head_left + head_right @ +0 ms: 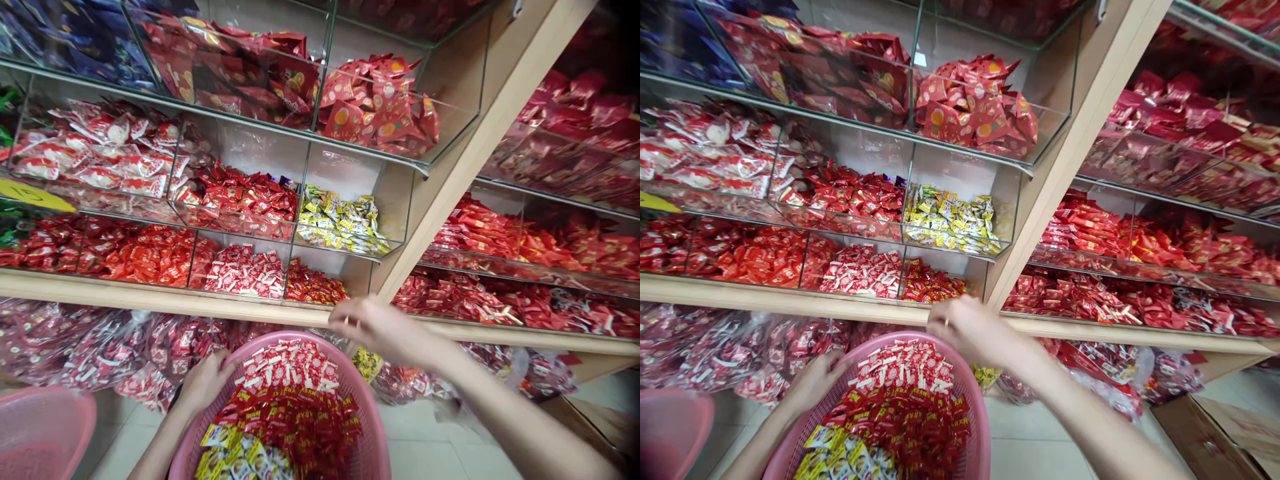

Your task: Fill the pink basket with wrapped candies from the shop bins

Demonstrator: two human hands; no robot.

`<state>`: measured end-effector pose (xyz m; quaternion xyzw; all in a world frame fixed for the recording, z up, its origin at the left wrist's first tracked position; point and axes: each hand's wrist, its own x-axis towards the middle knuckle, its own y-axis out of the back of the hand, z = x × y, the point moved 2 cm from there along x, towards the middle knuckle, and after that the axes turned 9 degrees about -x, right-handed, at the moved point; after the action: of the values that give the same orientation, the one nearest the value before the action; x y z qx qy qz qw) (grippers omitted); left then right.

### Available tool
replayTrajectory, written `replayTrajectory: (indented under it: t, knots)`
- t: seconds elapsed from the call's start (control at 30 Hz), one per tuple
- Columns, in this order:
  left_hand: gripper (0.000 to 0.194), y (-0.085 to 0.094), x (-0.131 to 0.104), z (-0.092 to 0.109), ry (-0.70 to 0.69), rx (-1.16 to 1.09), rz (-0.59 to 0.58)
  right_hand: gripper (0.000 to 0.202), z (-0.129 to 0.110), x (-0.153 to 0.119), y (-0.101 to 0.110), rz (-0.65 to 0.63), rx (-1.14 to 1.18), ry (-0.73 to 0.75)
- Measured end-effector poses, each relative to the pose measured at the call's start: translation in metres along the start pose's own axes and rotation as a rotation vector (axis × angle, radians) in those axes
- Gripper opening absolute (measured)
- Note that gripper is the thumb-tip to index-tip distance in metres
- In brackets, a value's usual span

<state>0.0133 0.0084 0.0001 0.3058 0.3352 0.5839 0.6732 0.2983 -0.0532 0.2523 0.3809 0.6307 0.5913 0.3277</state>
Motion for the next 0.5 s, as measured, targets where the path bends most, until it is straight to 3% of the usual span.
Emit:
replayTrajectory:
  t: [0.07, 0.13, 0.23, 0.37, 0.5]
  knots:
    - [0.038, 0.001, -0.001, 0.0, 0.009, -0.005, -0.005, 0.024, 0.015, 0.013, 0.044, 0.063, 0.009, -0.004]
    - [0.038, 0.002, -0.001, 0.001, 0.019, -0.005, -0.015, 0.025, 0.037, 0.026, 0.08, 0.173, -0.099, -0.15]
    - [0.038, 0.003, -0.001, 0.003, 0.012, -0.005, -0.017, 0.025, 0.068, 0.047, 0.111, 0.248, -0.28, -0.308]
    - [0.037, 0.002, 0.0, 0.003, -0.006, -0.016, -0.002, 0.023, 0.09, 0.076, 0.109, 0.025, -0.448, -0.4]
    - [0.037, 0.001, 0.001, 0.0, 0.003, -0.035, 0.009, 0.028, 0.09, 0.097, 0.094, -0.176, -0.508, -0.527]
